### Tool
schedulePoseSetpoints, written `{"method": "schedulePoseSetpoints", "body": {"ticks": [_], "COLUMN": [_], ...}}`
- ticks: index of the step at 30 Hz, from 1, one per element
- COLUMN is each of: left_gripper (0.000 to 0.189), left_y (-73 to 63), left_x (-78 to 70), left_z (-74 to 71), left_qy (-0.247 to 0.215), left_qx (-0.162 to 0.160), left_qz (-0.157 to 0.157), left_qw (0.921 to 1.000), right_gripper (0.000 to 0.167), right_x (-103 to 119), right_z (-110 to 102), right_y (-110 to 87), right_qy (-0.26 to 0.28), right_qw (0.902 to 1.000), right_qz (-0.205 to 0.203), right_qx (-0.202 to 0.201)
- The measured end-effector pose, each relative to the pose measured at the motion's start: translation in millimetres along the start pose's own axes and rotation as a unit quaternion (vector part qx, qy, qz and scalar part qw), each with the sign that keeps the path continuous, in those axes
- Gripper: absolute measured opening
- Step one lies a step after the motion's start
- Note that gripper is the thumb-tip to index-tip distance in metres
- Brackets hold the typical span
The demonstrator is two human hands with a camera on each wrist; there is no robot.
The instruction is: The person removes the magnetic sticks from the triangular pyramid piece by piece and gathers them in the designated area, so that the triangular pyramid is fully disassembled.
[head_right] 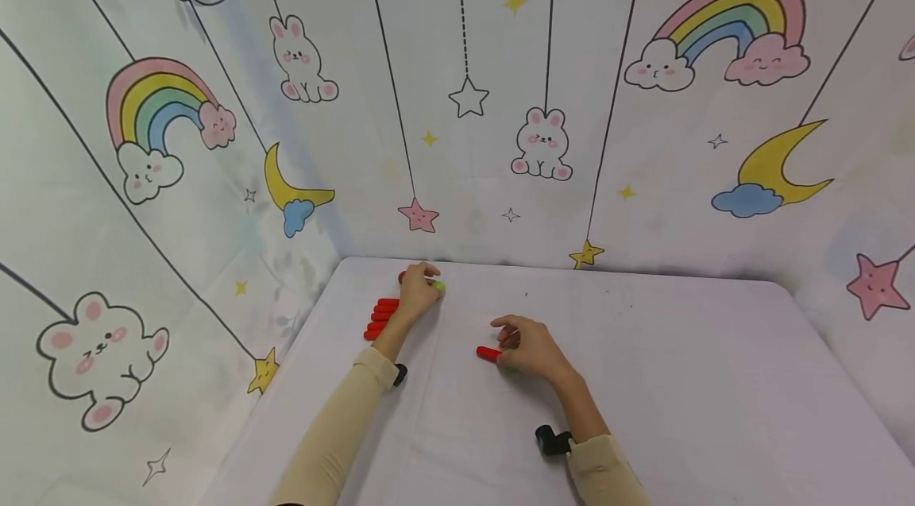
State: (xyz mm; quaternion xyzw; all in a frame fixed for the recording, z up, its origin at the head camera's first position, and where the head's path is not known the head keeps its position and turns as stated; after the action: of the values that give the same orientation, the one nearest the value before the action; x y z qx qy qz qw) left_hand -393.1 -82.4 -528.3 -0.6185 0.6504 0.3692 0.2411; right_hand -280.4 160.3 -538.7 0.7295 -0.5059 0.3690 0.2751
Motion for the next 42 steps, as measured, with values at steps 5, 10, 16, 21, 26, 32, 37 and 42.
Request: {"method": "schedulePoseSetpoints", "body": {"ticks": [5, 10, 16, 21, 26, 32, 37, 42], "left_gripper": [0.033, 0.037, 0.041, 0.038, 0.037, 0.044, 0.048, 0.052], "left_y": [-2.0, -4.9, -14.3, -25.4, -38.9, -59.5, -79.1, -95.6], "left_x": [-0.3, -4.6, -14.2, -17.9, -15.8, -16.1, -18.8, -18.8], "left_z": [-2.8, -8.3, -18.8, -26.4, -29.9, -32.1, -26.6, -14.7], "left_qy": [0.001, 0.015, 0.006, -0.042, -0.073, -0.092, -0.103, -0.123], "left_qx": [0.009, 0.013, -0.009, -0.016, -0.005, 0.023, 0.089, 0.187], "left_qz": [-0.009, -0.005, 0.005, 0.020, 0.026, 0.020, 0.013, -0.015], "left_qw": [0.9999, 0.9998, 0.9999, 0.9988, 0.9970, 0.9953, 0.9907, 0.9745], "right_gripper": [0.055, 0.057, 0.062, 0.063, 0.069, 0.074, 0.075, 0.078], "right_x": [-0.9, -1.7, -3.5, -3.7, -2.8, -4.8, -6.0, -4.3], "right_z": [-6.0, -15.2, -19.9, -20.1, -21.3, -19.5, -13.1, -6.3], "right_y": [-1.6, -3.9, -6.4, -6.2, -5.3, -3.1, -0.9, 1.3], "right_qy": [-0.028, -0.035, -0.025, -0.011, -0.017, -0.019, 0.007, 0.018], "right_qw": [0.9994, 0.9985, 0.9966, 0.9962, 0.9967, 0.9969, 0.9966, 0.9965], "right_qz": [0.014, 0.039, 0.074, 0.080, 0.076, 0.074, 0.078, 0.078], "right_qx": [0.015, 0.015, 0.025, 0.030, 0.022, 0.017, 0.025, 0.022]}}
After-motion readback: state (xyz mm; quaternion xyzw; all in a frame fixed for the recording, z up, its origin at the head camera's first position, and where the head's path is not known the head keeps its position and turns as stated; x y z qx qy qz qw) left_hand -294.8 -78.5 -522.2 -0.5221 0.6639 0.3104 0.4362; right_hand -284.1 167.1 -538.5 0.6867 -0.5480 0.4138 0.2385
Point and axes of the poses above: each hand's wrist, its own y-axis towards the middle knuckle, its own z-axis out of the palm, x = y × z, the point moved 6 cm from there along y, towards the middle knuckle, and after that the axes turned 1 degree about z, right-handed, at the moved point
